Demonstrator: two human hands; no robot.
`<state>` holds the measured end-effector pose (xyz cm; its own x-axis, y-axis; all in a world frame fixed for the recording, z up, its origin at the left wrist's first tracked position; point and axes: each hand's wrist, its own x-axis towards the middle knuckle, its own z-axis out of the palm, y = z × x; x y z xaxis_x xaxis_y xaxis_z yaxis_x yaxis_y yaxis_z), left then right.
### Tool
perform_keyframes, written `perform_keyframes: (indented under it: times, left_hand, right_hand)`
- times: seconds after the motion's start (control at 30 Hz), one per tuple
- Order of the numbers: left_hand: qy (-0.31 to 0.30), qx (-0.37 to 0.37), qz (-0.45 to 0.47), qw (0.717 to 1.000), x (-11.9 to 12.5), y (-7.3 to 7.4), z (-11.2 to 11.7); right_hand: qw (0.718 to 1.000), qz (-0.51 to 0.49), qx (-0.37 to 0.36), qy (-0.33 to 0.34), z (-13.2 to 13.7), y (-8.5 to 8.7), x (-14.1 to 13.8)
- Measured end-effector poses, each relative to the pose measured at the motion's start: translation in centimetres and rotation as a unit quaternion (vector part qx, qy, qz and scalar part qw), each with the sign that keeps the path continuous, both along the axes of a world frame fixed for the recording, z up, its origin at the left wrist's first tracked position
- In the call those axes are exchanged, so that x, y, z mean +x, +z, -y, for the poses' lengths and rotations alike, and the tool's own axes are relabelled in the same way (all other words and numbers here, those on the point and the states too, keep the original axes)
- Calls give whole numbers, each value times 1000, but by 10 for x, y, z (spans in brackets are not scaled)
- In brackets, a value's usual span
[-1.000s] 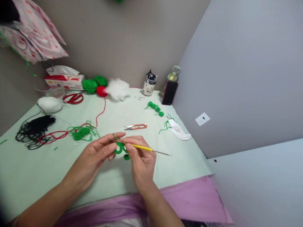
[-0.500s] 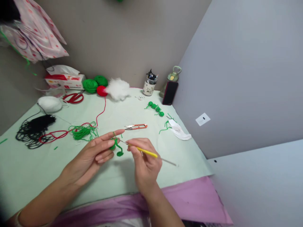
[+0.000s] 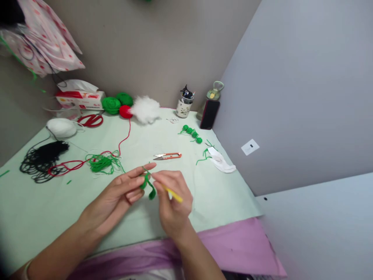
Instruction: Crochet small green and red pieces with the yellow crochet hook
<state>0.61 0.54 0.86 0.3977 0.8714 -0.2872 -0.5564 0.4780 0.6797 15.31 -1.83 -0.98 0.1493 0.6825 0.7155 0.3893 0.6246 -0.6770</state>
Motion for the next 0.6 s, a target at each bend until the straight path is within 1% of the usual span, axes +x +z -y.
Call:
perform_keyframes:
  times: [0.03, 0.1, 0.13, 0.2, 0.27, 0.33, 0.4, 0.43, 0.5, 0.57, 0.6]
  left_hand:
    - [3, 2, -5, 1000, -3, 0, -2]
    - [5, 16, -23, 1000, -7, 2, -3]
    - [3, 26, -36, 999, -8, 3, -3]
    - [-6, 49, -61, 997, -7, 5, 0]
    - [-10, 69, -79, 994, -5, 6, 3]
    - [-3, 81, -88, 993, -2, 6, 5]
    - [17, 81, -89, 993, 0, 5, 5]
    - [29, 77, -83, 993, 2, 4, 5]
    - [43, 54, -56, 996, 4, 2, 3]
    - [33, 23, -22, 999, 4, 0, 1]
    - [21, 8, -10, 1000, 4, -1, 1]
  right_hand:
    - [997, -65, -36, 14, -1, 2, 3]
    - [976, -183, -98, 58, -5, 6, 6]
    - [964, -221, -120, 84, -6, 8, 7]
    - [953, -237, -144, 122, -8, 9, 6]
    - [959, -205, -151, 128, -9, 9, 2]
    - [968, -171, -145, 109, -8, 8, -2]
    - [980, -133, -123, 87, -6, 7, -5]
    - [988, -98, -99, 70, -4, 6, -6]
    - [999, 10, -30, 32, -1, 3, -7]
    - [994, 105, 29, 6, 1, 0, -6]
    - [992, 122, 38, 5, 2, 0, -5]
